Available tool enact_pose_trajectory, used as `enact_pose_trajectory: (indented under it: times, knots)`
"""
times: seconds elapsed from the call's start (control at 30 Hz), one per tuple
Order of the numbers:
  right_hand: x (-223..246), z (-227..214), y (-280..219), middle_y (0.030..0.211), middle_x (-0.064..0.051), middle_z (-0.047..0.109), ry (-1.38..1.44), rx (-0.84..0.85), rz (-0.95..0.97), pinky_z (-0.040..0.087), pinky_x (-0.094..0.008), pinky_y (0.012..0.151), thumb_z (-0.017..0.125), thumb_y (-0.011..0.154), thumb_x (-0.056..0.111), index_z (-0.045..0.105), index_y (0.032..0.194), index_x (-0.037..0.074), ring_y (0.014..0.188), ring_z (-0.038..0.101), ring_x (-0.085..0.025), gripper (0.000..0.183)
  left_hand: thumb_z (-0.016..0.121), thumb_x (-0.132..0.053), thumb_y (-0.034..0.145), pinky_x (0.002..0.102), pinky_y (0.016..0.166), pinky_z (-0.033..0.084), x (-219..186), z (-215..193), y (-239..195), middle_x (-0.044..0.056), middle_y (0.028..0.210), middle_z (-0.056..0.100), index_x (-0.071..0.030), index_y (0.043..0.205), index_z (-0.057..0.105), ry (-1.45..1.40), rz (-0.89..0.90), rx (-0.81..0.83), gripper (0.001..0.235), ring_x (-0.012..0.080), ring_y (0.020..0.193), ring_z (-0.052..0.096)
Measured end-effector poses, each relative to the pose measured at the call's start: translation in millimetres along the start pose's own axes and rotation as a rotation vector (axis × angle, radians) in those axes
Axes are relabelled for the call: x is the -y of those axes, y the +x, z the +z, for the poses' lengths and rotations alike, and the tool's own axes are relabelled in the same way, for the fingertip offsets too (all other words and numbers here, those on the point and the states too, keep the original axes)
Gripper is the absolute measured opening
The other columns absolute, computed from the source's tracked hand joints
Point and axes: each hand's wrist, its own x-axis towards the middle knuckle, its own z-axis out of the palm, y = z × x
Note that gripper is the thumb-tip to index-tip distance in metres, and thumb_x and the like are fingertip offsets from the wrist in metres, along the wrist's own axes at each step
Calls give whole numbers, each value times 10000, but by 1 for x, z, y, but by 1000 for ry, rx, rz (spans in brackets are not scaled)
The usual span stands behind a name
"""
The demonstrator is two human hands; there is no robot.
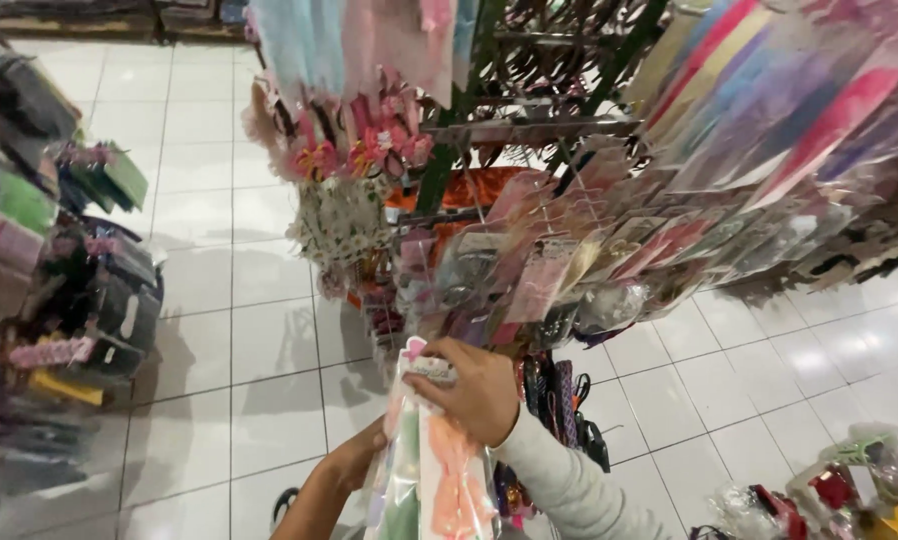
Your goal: Picking up and organizing various hair accessories in a shop.
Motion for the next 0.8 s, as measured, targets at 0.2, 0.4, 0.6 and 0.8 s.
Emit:
enact_pose_trajectory:
  times: [0.2, 0.4, 0.6, 0.8]
  knots:
    - [1, -16, 3, 1055, -96, 743, 53, 21, 74, 577, -368, 749, 815, 828, 391, 700, 1107, 92, 909, 741, -300, 425, 904, -699, 433, 443, 1163, 456, 46, -22, 16, 114, 1568, 463, -97, 1576, 263, -171, 5, 86, 1442, 280, 1424, 489]
    - [-26, -15, -13, 1459, -169, 558, 378, 7, 101, 426, -406, 1144, 805, 857, 392, 549, 1411, 34, 1386, 547, -287, 707, 901, -696, 452, 431, 1161, 438, 90, -53, -20, 112, 1564, 477, -87, 1575, 296, -22, 35, 109, 1413, 271, 1424, 487]
    - [-18, -19, -38, 1621, -179, 356, 812, -225, 281, 342, -457, 1213, 815, 799, 312, 350, 1513, 8, 1473, 436, -347, 905, 897, -693, 470, 419, 1159, 420, 56, -35, -18, 110, 1560, 491, -78, 1574, 329, 75, 89, 106, 1385, 262, 1424, 485]
    - [-8, -20, -49, 1615, -190, 329, 1165, -291, 481, 336, -472, 1191, 791, 763, 264, 210, 1551, 34, 1503, 388, -353, 1006, 894, -690, 489, 407, 1156, 402, -5, 9, 0, 107, 1556, 505, -69, 1572, 363, 140, 110, 101, 1357, 253, 1424, 483]
